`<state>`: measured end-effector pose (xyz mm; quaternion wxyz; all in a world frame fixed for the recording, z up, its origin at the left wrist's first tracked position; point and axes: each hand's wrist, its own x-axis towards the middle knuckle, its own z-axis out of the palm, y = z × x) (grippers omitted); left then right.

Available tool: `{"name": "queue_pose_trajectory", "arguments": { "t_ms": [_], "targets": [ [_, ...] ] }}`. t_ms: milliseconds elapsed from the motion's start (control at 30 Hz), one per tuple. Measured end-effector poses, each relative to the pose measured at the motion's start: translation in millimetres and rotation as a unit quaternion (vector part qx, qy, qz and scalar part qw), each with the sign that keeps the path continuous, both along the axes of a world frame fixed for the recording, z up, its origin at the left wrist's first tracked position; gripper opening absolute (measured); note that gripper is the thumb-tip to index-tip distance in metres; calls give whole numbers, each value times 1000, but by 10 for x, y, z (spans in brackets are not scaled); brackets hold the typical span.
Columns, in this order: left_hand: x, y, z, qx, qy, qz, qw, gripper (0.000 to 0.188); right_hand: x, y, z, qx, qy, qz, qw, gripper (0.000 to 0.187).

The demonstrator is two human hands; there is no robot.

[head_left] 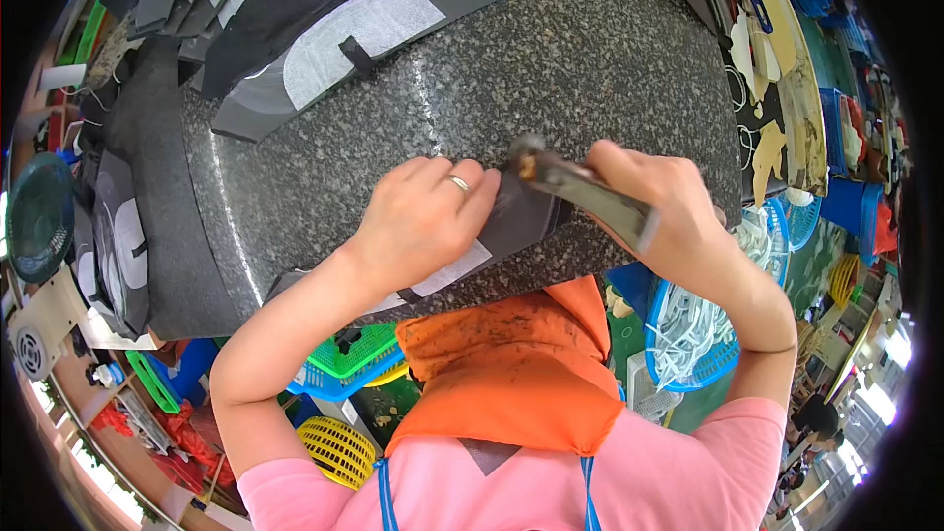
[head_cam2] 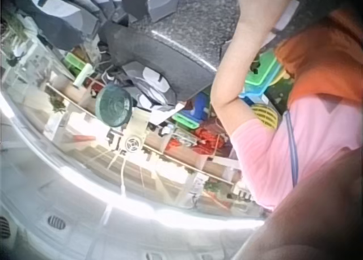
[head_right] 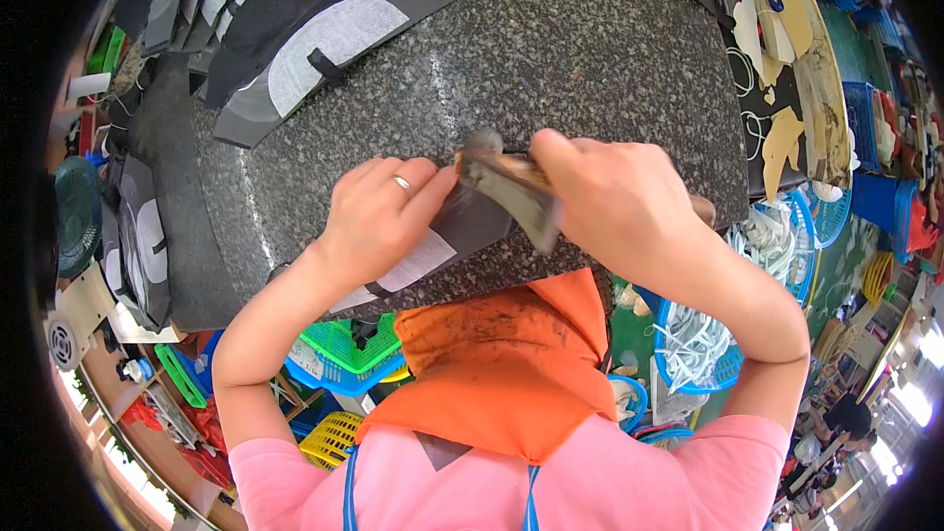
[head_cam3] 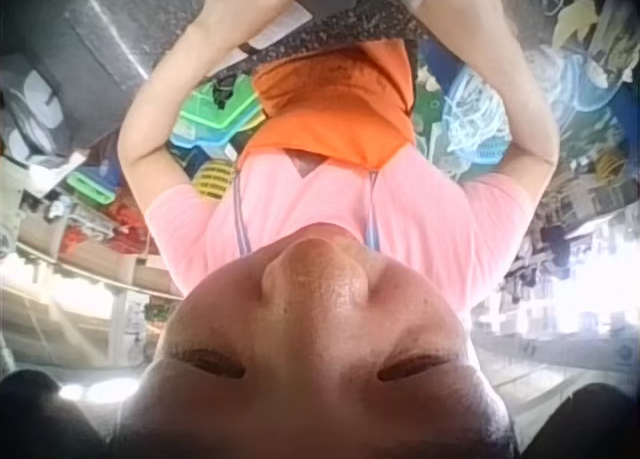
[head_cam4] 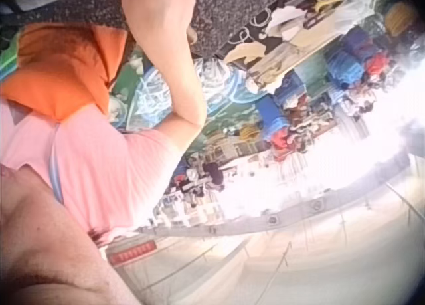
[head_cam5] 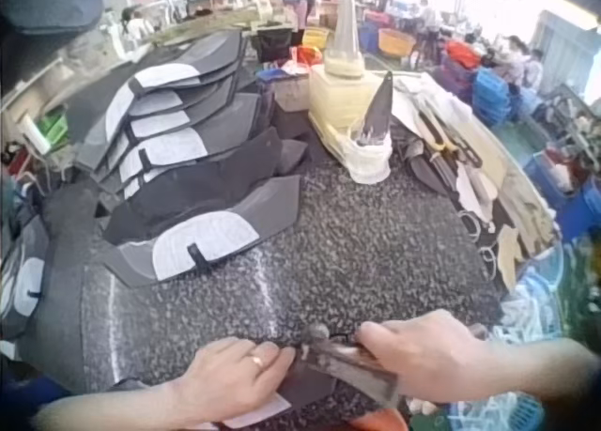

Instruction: Hammering and shaping shoe components at a factory workstation.

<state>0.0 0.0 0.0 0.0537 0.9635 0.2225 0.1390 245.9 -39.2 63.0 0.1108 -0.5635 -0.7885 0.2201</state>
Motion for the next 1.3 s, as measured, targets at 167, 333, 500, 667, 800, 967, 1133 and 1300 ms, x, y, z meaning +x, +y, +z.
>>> {"name": "queue_pose_trajectory", "arguments": {
  "t_ms": [167, 333, 500, 667, 800, 967, 1133, 1300],
  "targets": [
    [-102, -1, 71, -158, -91, 103, 978, 27, -44, 95, -88, -24, -48, 48, 997, 17],
    [-62, -200, 42, -30, -54, 85, 994, 23, -58, 9, -45, 5, 13, 31, 999, 16],
    [-113, -221, 78, -79, -57, 124, 988, 21, -126, -25, -154, -35, -44, 52, 997, 17],
    [-143, -348, -15, -82, -93, 114, 986, 17, -112, -87, -166, 0, -15, 48, 999, 17],
    [-77, -443, 47, 1, -7, 138, 990, 17, -225, -143, -128, 11, 27, 54, 998, 19],
    [-296, -429, 7, -278, -194, 208, 918, 13, -250, -119, -170, -2, -42, 53, 998, 18],
    [-212, -489, 30, -84, -103, 137, 982, 13, -323, -139, -86, 31, 10, 51, 998, 17],
    [52, -90, -62, -107, -147, 124, 976, 11, -163, -1, 88, -6, -38, -21, 999, 16]
  ]
}}
